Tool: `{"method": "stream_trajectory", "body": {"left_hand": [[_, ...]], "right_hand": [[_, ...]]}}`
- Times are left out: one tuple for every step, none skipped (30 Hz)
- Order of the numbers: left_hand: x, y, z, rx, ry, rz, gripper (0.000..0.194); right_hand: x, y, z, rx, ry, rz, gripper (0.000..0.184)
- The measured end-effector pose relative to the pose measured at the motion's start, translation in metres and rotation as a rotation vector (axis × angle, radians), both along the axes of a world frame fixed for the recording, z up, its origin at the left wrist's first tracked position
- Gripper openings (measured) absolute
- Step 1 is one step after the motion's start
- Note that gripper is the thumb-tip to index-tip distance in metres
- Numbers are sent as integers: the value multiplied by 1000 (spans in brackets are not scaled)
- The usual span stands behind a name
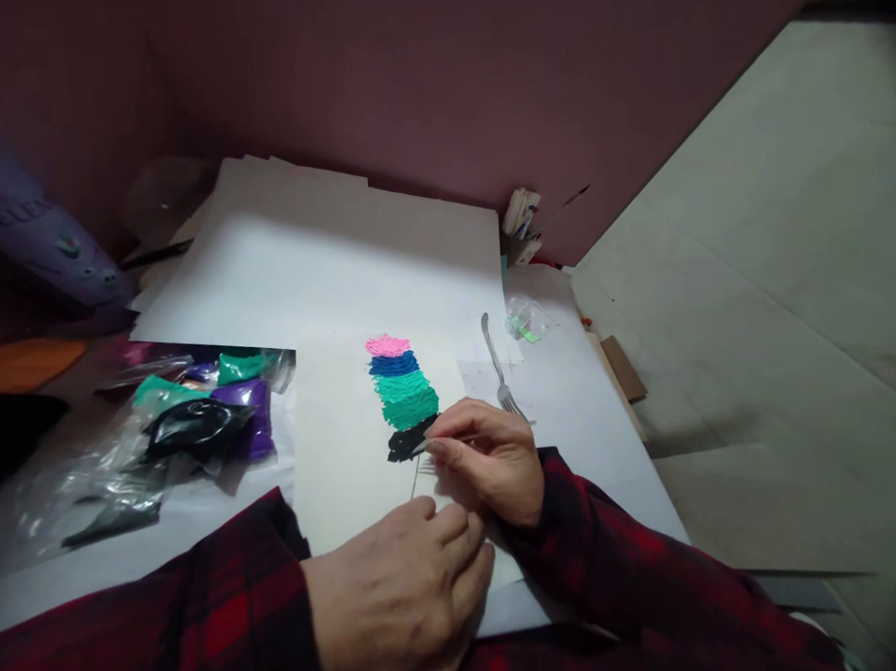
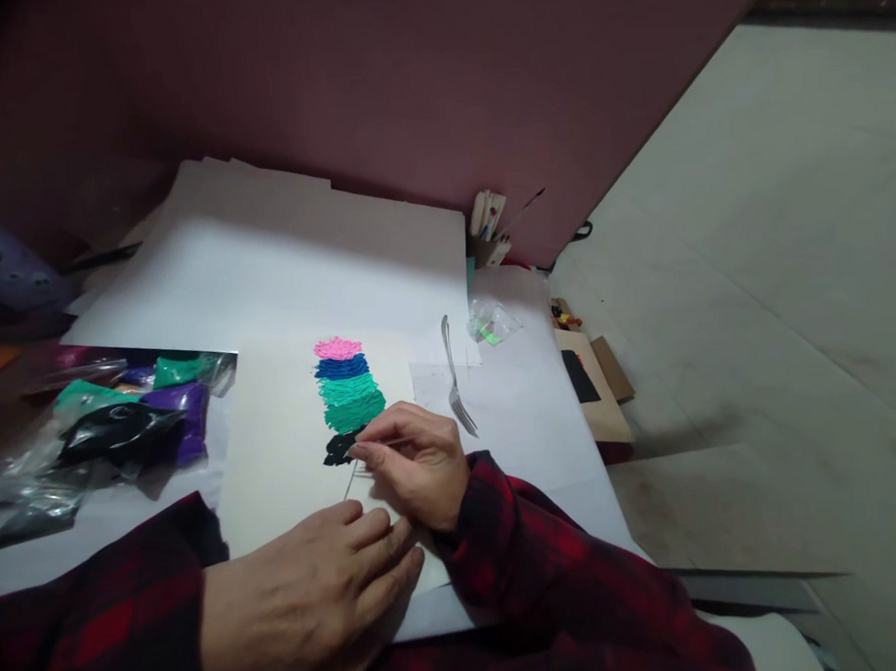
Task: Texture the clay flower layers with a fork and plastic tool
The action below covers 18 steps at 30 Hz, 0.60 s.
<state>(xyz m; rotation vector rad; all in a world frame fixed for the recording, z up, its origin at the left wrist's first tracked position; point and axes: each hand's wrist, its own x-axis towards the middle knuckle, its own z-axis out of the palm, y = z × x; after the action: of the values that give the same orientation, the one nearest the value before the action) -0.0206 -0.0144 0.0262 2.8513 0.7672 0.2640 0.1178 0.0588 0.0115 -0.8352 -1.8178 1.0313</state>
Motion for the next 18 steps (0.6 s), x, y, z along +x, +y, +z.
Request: {"method": "stream_trajectory", "body": {"left_hand": [[-1,2,1,-16,-13,-22,36],[-3,3,2,-31,-28,-45,36],[-4,5,3,-43,-43,-62,36],[-5,6,4,-51,-53,-71,36],[-6,7,4,-57,-59,-76,36],[-7,7,4,-59,-62,-77,36],[-7,7,4,-61,-61,-76,37],[-7,7,4,-62,-57,-76,37],[-7,7,3,-63,-53,-77,38],[-6,6,2,-62,-51,-73,40],[-6,5,1,-60,-52,-64,40],[-5,5,-1,-58,-56,-54,41],[-4,4,-2,-54,-61,-47,41],[-4,4,-3,-50,-67,-42,40],[-4,3,-4,-45,-72,-41,39],[-3,3,-5,-40,-75,-43,38],[-3,3,-5,-36,-80,-45,36],[-3,3,-6,-31,-87,-40,35]], "right_hand": [[0,1,-1,-6,3,-4,6],[0,2,-2,-19,5,-5,6],[0,3,-2,-30,5,-3,6],[0,3,-3,-36,2,2,6],[0,2,-3,-35,-1,8,6],[-1,1,-2,-24,-6,10,6],[-1,0,-2,-3,-12,8,6],[-1,-1,-1,15,-15,2,6],[-1,-2,-1,23,-18,-7,7],[-2,-2,-1,20,-18,-18,8],[-2,-3,-1,11,-16,-26,8],[-2,-3,-1,1,-12,-27,8],[-2,-3,-2,-9,-4,-19,7],[-2,-4,-2,-19,9,-7,6],[-2,-4,-3,-30,26,6,6],[-2,-4,-3,-42,42,18,6],[-2,-5,-3,-52,51,30,7],[-2,-5,-2,-58,54,39,8]]}}
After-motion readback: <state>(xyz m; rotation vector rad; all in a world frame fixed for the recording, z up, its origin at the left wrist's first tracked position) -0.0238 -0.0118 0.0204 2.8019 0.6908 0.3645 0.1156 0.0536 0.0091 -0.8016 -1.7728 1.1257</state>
